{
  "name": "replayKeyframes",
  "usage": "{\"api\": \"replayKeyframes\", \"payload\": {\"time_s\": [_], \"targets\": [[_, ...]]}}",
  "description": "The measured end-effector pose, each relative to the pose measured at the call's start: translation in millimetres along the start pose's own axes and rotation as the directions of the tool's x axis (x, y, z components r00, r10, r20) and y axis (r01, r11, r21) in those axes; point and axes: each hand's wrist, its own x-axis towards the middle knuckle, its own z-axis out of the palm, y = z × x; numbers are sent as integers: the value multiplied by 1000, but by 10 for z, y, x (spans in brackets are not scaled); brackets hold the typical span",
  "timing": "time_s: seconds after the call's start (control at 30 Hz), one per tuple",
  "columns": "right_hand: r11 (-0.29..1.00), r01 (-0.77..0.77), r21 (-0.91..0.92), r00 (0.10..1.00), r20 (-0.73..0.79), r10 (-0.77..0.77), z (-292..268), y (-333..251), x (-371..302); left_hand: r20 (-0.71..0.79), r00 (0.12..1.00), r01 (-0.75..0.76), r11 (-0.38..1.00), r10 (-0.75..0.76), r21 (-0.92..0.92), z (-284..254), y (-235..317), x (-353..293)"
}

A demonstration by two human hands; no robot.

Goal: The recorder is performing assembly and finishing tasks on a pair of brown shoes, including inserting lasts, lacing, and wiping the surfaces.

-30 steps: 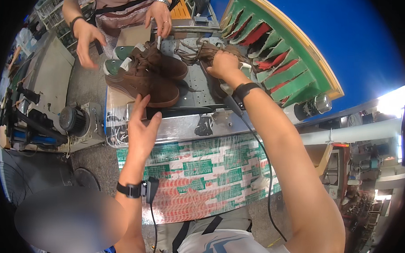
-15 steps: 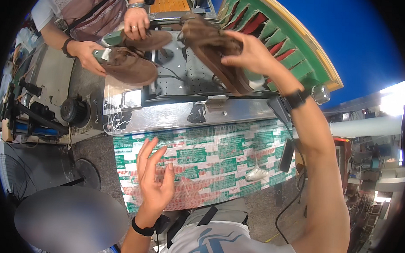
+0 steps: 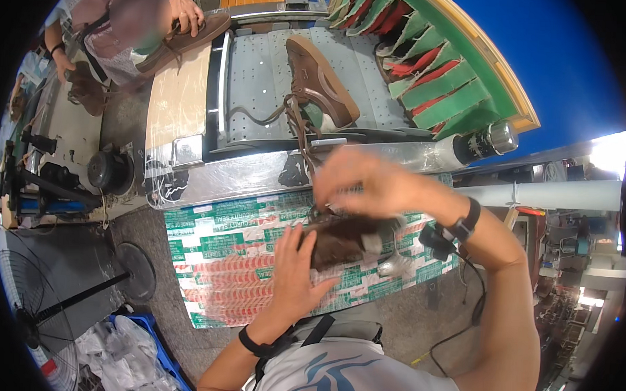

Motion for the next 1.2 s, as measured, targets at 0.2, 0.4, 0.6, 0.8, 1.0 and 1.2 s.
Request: {"api": "replayKeyframes", "payload": {"time_s": [0.2,0.4,0.6,0.8,1.0,1.2], "targets": [[639,-479,-601,826,-556,97,-183,1307,668,55,998,-13,993,7,120,267,56,-8],[613,-715,-335,659,-615,432,30,1614,814,154,979,144,988,-133,-62,77,-162,148],[692,-708,139,499,-596,630,-400,1526,721,258,872,472,854,-416,-220,107,-437,83],[298,57,953,606,-271,748,-428,739,-114,221,864,440,892,-451,103,-10,-161,-727],[-182,280,943,768,-106,631,759,-65,-778,269,851,524,766,-451,-374,-296,25,-861],[0,-96,995,870,84,486,1860,-1055,-598,-86,897,283,712,-434,-643,-909,256,-978]]}}
